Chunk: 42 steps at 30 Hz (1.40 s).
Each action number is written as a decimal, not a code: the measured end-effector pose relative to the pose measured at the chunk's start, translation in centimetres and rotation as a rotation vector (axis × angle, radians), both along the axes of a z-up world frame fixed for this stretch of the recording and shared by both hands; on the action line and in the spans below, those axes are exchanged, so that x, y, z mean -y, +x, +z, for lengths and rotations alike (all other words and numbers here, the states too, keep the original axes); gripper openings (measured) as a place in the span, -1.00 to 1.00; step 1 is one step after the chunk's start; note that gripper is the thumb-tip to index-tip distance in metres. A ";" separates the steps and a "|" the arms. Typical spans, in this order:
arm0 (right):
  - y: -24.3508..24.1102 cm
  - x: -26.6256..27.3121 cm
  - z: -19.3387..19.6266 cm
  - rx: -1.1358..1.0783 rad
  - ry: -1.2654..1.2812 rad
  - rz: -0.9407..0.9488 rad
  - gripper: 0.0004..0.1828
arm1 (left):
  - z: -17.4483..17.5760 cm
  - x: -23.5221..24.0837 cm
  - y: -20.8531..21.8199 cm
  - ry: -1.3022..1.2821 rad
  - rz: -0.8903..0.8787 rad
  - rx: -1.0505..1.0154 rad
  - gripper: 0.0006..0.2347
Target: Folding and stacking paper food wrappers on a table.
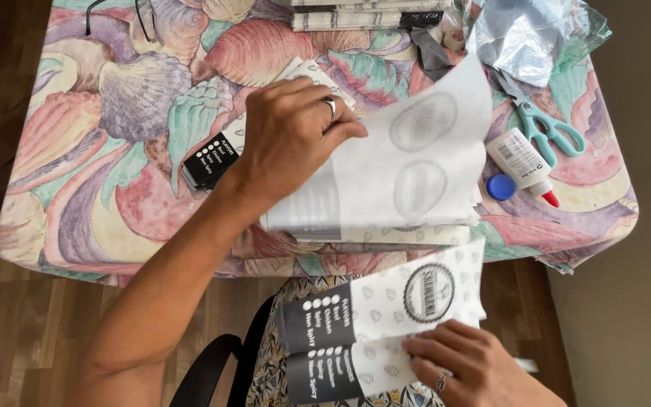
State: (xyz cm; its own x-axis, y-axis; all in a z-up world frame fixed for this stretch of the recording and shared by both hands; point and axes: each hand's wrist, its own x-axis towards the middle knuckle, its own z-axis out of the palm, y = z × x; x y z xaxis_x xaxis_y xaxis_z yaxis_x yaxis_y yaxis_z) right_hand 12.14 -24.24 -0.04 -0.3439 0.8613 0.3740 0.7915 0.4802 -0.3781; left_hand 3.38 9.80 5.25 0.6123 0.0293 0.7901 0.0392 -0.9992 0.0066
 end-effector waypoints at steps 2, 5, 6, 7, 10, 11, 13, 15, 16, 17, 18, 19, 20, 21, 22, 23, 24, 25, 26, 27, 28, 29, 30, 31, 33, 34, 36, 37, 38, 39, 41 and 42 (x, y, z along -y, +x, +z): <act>0.2 -0.1 0.3 -0.003 -0.048 0.046 -0.77 | -1.7 -0.9 0.8 -0.002 -0.020 -0.019 -0.71; 0.1 -0.6 0.8 -0.036 -0.154 0.060 -0.65 | -5.2 -1.5 1.4 0.015 -0.048 -0.051 -0.80; 0.0 -0.8 1.0 -0.067 -0.210 0.029 -0.56 | -6.5 -1.5 1.5 0.035 -0.055 -0.066 -0.84; 0.3 -0.8 0.6 -0.068 -0.211 0.023 -0.56 | -7.4 -1.2 1.5 0.035 -0.060 -0.066 -0.84; 0.9 -1.3 0.0 -0.064 -0.235 0.024 -0.76 | -9.6 -0.1 0.8 -0.005 -0.097 -0.166 -0.86; 0.9 -1.7 0.1 -0.041 -0.210 -0.011 -0.79 | -10.1 0.2 0.6 -0.007 -0.106 -0.229 -0.83; 1.2 -2.2 -0.3 -0.021 -0.188 -0.042 -0.75 | -10.6 1.1 0.0 -0.012 -0.111 -0.295 -0.77; 1.9 -2.7 -1.3 -0.028 -0.143 -0.124 -0.82 | -10.6 1.9 -0.6 -0.117 -0.117 -0.330 -0.70; 2.4 -3.0 -1.7 -0.030 -0.142 -0.125 -0.82 | -10.0 2.7 -0.8 -0.117 -0.117 -0.333 -0.70; 2.9 -3.3 -2.1 -0.050 -0.144 -0.173 -0.86 | -9.3 3.5 -1.0 -0.170 -0.141 -0.315 -0.73; 3.4 -3.6 -2.5 -0.070 -0.146 -0.223 -0.88 | -8.7 4.3 -1.2 -0.222 -0.165 -0.297 -0.75; 3.7 -4.0 -2.3 -0.073 -0.145 -0.224 -0.88 | -8.2 5.5 -1.5 -0.221 -0.166 -0.299 -0.75; 3.9 -4.6 -2.2 -0.085 -0.133 -0.250 -0.85 | -7.8 6.8 -1.8 -0.375 -0.263 -0.407 -0.62; 4.1 -5.1 -2.0 -0.097 -0.122 -0.276 -0.81 | -7.4 8.0 -2.0 -0.528 -0.362 -0.514 -0.49; 4.3 -5.4 -1.9 -0.099 -0.123 -0.273 -0.81 | -7.7 8.6 -2.2 -0.530 -0.360 -0.515 -0.49; 4.4 -5.8 -1.7 -0.103 -0.118 -0.270 -0.82 | -8.1 9.3 -2.4 -0.514 -0.326 -0.682 -0.58; 4.5 -6.2 -1.6 -0.105 -0.110 -0.267 -0.82 | -8.4 10.0 -2.5 -0.494 -0.291 -0.848 -0.59; 4.6 -6.2 -1.9 -0.106 -0.110 -0.264 -0.82 | -8.9 10.1 -2.5 -0.495 -0.288 -0.848 -0.59; 4.7 -6.2 -2.1 -0.083 -0.127 -0.287 -0.80 | -9.4 10.3 -2.5 -0.506 -0.269 -0.879 -0.73; 4.9 -6.2 -2.3 -0.060 -0.143 -0.310 -0.77 | -9.9 10.4 -2.4 -0.517 -0.249 -0.911 -0.70; 4.8 -6.3 -2.1 -0.060 -0.143 -0.311 -0.77 | -10.0 10.4 -2.4 -0.517 -0.251 -0.911 -0.70; 4.7 -6.4 -1.9 -0.064 -0.128 -0.315 -0.82 | -10.0 10.4 -2.3 -0.612 -0.265 -0.858 -0.85; 4.6 -6.5 -1.7 -0.068 -0.110 -0.319 -0.82 | -10.0 10.4 -2.2 -0.705 -0.279 -0.803 -0.88; 4.5 -6.5 -1.1 -0.068 -0.110 -0.322 -0.82 | -9.5 10.2 -2.1 -0.703 -0.282 -0.803 -0.88; 4.2 -6.5 0.1 -0.079 -0.037 -0.297 -0.80 | -8.6 10.1 -2.1 -0.894 -0.148 -0.813 -0.85; 4.2 -6.5 0.2 -0.078 -0.037 -0.296 -0.80 | -8.6 10.0 -2.0 -0.895 -0.148 -0.812 -0.85; 4.1 -6.4 0.5 -0.069 0.038 -0.281 -0.86 | -8.6 9.7 -1.8 -0.908 -0.126 -0.796 -0.85; 4.2 -6.4 0.3 -0.068 0.038 -0.282 -0.86 | -8.3 9.8 -1.8 -0.908 -0.128 -0.797 -0.85; 4.3 -6.4 0.1 -0.037 0.064 -0.288 -0.84 | -8.1 9.9 -1.7 -0.943 -0.121 -0.814 -0.83; 4.4 -6.5 -0.1 -0.005 0.090 -0.294 -0.81 | -7.8 9.9 -1.7 -0.979 -0.114 -0.831 -0.81; 4.1 -6.4 -0.2 -0.025 0.103 -0.304 -0.82 | -7.3 9.7 -1.6 -0.989 -0.153 -0.779 -0.82; 4.1 -6.3 -0.3 -0.044 0.115 -0.312 -0.77 | -7.1 9.6 -1.6 -1.000 -0.192 -0.726 -0.82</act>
State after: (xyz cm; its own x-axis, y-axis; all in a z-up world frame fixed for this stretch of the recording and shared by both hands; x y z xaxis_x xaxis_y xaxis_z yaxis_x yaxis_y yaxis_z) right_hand 16.21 -17.90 -0.29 -0.0515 0.8738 0.4836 0.8914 0.2586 -0.3722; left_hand 1.82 0.24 -1.83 0.9578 0.2832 -0.0485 0.2059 -0.5590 0.8032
